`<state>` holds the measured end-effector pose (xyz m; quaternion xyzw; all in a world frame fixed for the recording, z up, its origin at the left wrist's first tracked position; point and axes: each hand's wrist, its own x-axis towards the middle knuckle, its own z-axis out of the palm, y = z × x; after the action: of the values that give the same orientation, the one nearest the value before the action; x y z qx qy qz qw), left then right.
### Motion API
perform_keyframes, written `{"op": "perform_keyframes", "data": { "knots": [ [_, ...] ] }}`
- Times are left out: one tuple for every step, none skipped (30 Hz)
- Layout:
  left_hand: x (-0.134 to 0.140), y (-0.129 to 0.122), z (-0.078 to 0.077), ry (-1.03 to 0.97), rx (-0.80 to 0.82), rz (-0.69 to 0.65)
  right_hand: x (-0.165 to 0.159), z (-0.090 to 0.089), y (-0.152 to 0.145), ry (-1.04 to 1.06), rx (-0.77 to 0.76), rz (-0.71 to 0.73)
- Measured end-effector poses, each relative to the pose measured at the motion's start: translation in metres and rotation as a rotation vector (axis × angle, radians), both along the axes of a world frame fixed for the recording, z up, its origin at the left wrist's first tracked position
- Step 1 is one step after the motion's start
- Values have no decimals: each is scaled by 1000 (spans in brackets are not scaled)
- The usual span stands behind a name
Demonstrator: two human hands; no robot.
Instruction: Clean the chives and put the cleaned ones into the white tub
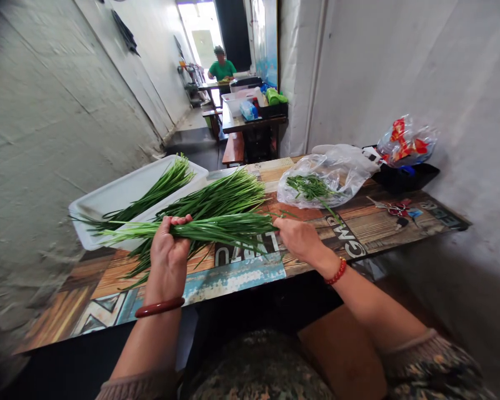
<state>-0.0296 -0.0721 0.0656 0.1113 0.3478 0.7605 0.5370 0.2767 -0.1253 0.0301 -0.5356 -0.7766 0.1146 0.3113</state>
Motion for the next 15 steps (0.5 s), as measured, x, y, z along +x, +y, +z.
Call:
{"op": "perform_keyframes", "data": {
  "knots": [
    [4,-2,2,-18,-6,-28,0,-1,5,53,27,-79],
    [9,-4,4,-36,-10,-51,0,-1,11,138,54,-143],
    [14,-5,7,-54,-11,-68,-1,0,18,239,79,-191],
    [19,-7,11,-71,-10,-81,-2,2,25,344,104,-226],
    [23,-8,14,-86,-4,-89,-3,5,32,438,127,-249],
    [26,-9,17,-94,8,-94,-4,8,39,510,147,-261],
    [28,-10,20,-95,23,-100,-5,11,45,554,161,-261],
    [28,-10,22,-90,43,-106,-4,13,51,574,173,-262],
    [26,-10,24,-79,68,-112,0,15,57,579,188,-274],
    [22,-10,24,-70,92,-115,5,15,63,574,210,-305],
    [15,-10,24,-63,113,-114,13,15,69,563,237,-354],
    [8,-11,22,-61,129,-107,24,14,74,557,274,-427],
    [0,-11,20,-66,139,-98,36,13,79,545,310,-509],
    [-8,-12,18,-76,148,-94,48,12,83,516,334,-563],
    [-14,-13,16,-93,160,-104,60,11,86,460,341,-577]
  ]
}}
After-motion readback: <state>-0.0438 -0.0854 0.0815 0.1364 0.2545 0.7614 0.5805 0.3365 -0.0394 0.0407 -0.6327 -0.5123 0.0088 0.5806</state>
